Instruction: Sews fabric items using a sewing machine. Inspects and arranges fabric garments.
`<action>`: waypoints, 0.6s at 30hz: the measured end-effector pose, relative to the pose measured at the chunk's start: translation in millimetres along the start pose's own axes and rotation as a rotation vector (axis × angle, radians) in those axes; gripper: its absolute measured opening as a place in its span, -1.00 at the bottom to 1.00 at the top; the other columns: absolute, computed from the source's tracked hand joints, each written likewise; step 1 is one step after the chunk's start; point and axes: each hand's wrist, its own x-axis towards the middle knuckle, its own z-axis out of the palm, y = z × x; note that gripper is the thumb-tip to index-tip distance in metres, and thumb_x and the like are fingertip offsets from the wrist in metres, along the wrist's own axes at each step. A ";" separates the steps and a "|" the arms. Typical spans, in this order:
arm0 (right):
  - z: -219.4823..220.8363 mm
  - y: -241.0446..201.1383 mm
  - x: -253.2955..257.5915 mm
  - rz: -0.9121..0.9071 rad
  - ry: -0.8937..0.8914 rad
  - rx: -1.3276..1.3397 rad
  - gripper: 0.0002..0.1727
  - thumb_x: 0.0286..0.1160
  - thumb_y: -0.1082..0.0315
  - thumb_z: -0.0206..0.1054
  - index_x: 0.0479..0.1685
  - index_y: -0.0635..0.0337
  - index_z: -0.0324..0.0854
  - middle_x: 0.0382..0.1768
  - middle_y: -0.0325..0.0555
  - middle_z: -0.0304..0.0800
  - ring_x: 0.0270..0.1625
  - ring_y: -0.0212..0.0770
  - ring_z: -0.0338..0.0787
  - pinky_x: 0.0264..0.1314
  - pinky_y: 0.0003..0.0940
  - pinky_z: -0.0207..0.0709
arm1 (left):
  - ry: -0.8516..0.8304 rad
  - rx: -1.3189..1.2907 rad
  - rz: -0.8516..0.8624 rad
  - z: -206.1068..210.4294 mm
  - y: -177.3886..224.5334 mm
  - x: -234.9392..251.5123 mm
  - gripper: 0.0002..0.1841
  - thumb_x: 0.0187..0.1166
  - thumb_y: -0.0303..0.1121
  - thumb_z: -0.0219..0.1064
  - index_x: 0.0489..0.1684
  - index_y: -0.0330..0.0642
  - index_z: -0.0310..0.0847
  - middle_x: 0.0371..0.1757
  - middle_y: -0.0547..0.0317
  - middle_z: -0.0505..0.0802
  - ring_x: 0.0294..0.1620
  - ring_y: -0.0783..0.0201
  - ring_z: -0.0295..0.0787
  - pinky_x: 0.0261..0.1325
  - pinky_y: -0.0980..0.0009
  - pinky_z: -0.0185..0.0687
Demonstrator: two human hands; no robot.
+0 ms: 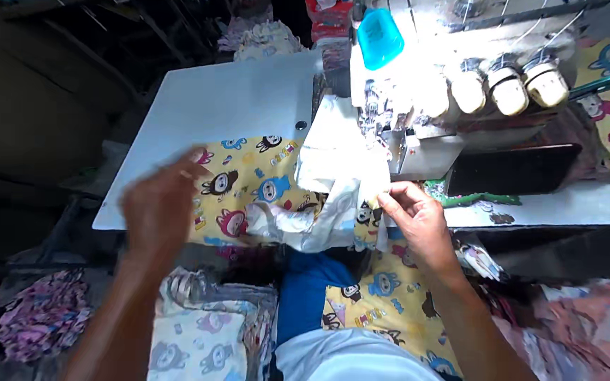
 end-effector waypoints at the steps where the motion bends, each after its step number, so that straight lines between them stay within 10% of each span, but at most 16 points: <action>1: 3.7 -0.1 -1.1 -0.008 -0.002 -0.005 -0.88 0.62 0.38 0.35 -0.01 0.14 0.70 -0.23 -0.32 0.83 -0.25 -0.55 0.79 -0.14 -0.63 0.69 | 0.081 0.075 -0.012 -19.4 0.0 6.6 -0.60 0.81 -0.45 0.04 0.55 -0.35 0.48 0.16 -0.50 0.77 0.05 -0.58 0.71 0.03 -0.53 0.48; 6: 9.9 7.1 -8.9 -0.046 0.026 0.009 -0.83 0.64 0.39 0.33 0.09 0.15 0.68 -0.19 -0.33 0.83 -0.25 -0.56 0.78 -0.13 -0.62 0.69 | 0.067 -0.254 -0.026 10.8 60.6 -5.6 -0.05 0.49 -0.18 0.51 0.81 -0.44 0.01 0.75 -0.41 0.31 0.74 -0.31 0.25 0.66 -0.20 0.26; 8: 7.8 6.2 -10.9 -0.035 0.040 0.032 -0.83 0.64 0.39 0.32 0.10 0.16 0.67 -0.19 -0.33 0.83 -0.26 -0.54 0.78 -0.14 -0.59 0.69 | -0.080 -0.383 -0.052 62.9 74.7 -21.6 0.18 0.24 -0.16 0.71 0.88 -0.32 -0.07 0.74 -0.31 0.37 0.68 -0.30 0.36 0.62 -0.30 0.29; 12: 2.7 -2.2 -10.9 0.017 0.017 0.117 -0.87 0.67 0.39 0.31 0.06 0.12 0.67 -0.22 -0.33 0.82 -0.31 -0.53 0.74 -0.25 -0.62 0.65 | -0.214 -0.328 0.164 82.5 65.0 -23.6 -0.49 0.45 -0.40 0.55 0.43 -0.25 0.67 0.10 -0.16 0.86 0.09 -0.15 0.82 0.27 -0.21 0.61; 18: 14.6 2.3 -12.1 -0.026 0.003 0.141 -0.85 0.64 0.43 0.33 0.08 0.18 0.66 -0.23 -0.28 0.82 -0.30 -0.48 0.79 -0.17 -0.55 0.73 | 0.006 0.134 -0.034 -12.3 10.2 17.3 -0.60 0.54 -0.65 0.35 0.37 -0.43 0.64 0.30 -0.66 0.63 0.38 -0.74 0.44 0.28 -0.65 0.27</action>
